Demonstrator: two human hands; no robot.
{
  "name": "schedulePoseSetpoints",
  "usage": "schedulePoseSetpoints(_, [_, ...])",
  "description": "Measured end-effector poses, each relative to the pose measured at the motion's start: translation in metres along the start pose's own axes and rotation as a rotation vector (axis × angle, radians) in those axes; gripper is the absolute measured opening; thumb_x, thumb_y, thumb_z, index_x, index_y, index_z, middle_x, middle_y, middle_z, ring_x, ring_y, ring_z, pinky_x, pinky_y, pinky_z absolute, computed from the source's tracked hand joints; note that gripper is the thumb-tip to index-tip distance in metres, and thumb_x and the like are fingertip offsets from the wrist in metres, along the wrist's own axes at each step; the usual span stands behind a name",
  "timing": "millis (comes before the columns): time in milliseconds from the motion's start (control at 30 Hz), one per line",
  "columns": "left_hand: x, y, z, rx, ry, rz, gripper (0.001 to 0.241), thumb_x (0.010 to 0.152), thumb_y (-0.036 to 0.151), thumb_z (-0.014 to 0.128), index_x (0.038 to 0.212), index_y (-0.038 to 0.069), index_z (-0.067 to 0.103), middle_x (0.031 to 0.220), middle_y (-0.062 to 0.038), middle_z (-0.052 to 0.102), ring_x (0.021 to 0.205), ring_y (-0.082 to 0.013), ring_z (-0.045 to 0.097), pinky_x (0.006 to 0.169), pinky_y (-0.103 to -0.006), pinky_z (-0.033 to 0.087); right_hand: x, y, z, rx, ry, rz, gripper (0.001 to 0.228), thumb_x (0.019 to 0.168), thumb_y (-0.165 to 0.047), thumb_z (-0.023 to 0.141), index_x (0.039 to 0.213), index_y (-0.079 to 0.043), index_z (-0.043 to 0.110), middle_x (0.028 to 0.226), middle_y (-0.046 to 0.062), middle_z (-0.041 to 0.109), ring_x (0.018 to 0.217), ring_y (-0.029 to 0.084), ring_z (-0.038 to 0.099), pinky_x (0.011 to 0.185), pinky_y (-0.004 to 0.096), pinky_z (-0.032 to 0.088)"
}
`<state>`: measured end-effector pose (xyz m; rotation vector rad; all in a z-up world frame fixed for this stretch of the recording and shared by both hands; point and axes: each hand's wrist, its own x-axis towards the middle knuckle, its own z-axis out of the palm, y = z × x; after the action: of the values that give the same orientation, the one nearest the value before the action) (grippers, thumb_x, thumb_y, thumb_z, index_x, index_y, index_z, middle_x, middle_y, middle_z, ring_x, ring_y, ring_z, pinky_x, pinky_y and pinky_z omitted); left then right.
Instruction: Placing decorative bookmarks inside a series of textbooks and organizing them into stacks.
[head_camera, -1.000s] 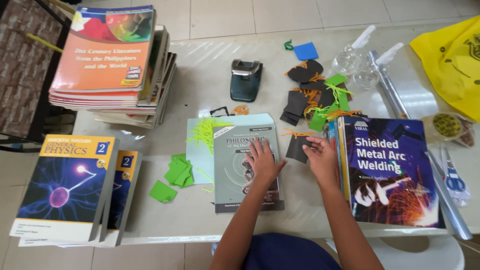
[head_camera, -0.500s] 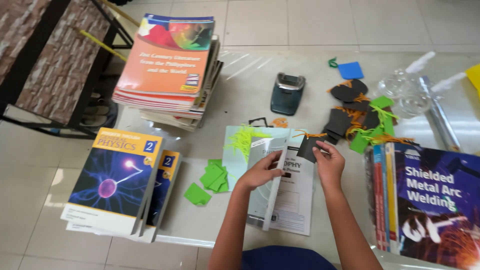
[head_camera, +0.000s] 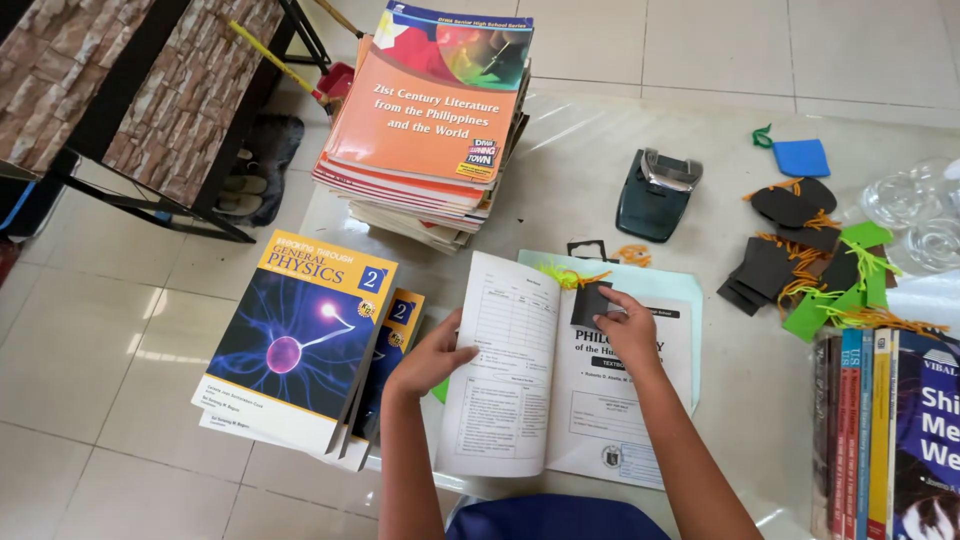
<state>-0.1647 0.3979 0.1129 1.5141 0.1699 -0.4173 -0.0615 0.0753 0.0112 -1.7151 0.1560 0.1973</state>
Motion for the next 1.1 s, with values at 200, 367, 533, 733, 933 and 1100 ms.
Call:
schedulePoseSetpoints(200, [-0.008,-0.016,-0.019,-0.014,-0.006,-0.072,0.074,0.085,-0.007,0.065,0.154,0.003,0.040,0.131,-0.013,0.069,0.121,-0.0202,0.066,0.103,-0.0344,0.051,-0.006,-0.012,0.018,-0.069,-0.062,0.091,0.057,0.084,0.007,0.072,0.137,-0.013,0.069,0.082,0.007,0.071,0.070,0.008,0.061,0.062,0.025,0.049])
schedulePoseSetpoints(367, [-0.016,-0.009,-0.021,-0.001,-0.049,-0.088,0.079,0.084,-0.006,0.066,0.156,0.007,0.036,0.134,-0.013,0.068,0.123,-0.0195,0.064,0.105,-0.0337,0.049,-0.013,-0.017,0.024,0.013,-0.070,0.119,0.056,0.085,0.008,0.068,0.136,-0.013,0.068,0.084,0.006,0.071,0.072,0.008,0.064,0.069,0.025,0.058])
schedulePoseSetpoints(533, [-0.014,-0.018,-0.027,0.065,0.002,-0.113,0.082,0.083,-0.005,0.068,0.157,0.008,0.035,0.137,-0.012,0.066,0.125,-0.0185,0.062,0.105,-0.0333,0.048,-0.018,-0.007,0.031,0.091,0.050,0.010,0.055,0.085,0.011,0.067,0.137,-0.009,0.066,0.089,0.008,0.068,0.075,0.009,0.063,0.072,0.026,0.058])
schedulePoseSetpoints(733, [-0.017,-0.019,-0.026,0.084,0.057,-0.150,0.076,0.082,-0.005,0.067,0.153,0.007,0.042,0.133,-0.014,0.068,0.124,-0.0204,0.064,0.106,-0.0337,0.048,-0.023,-0.004,0.035,0.213,0.005,-0.030,0.056,0.085,0.010,0.066,0.138,-0.008,0.065,0.096,0.004,0.070,0.080,0.006,0.064,0.073,0.024,0.057])
schedulePoseSetpoints(933, [-0.021,-0.011,-0.023,0.103,0.093,-0.157,0.074,0.080,-0.004,0.069,0.150,0.006,0.046,0.131,-0.014,0.070,0.124,-0.0211,0.064,0.105,-0.0333,0.048,-0.024,0.008,0.032,-0.066,0.141,-0.098,0.054,0.085,0.011,0.067,0.137,-0.005,0.066,0.085,0.008,0.067,0.072,0.011,0.062,0.065,0.024,0.053])
schedulePoseSetpoints(1100, [-0.008,-0.001,0.005,-0.007,0.064,-0.098,0.079,0.082,0.000,0.072,0.153,0.007,0.039,0.138,-0.012,0.064,0.127,-0.0210,0.060,0.106,-0.0349,0.048,-0.027,0.004,0.011,0.201,0.303,-0.031,0.055,0.091,0.007,0.064,0.145,-0.003,0.056,0.087,0.005,0.066,0.071,0.011,0.065,0.061,0.024,0.050])
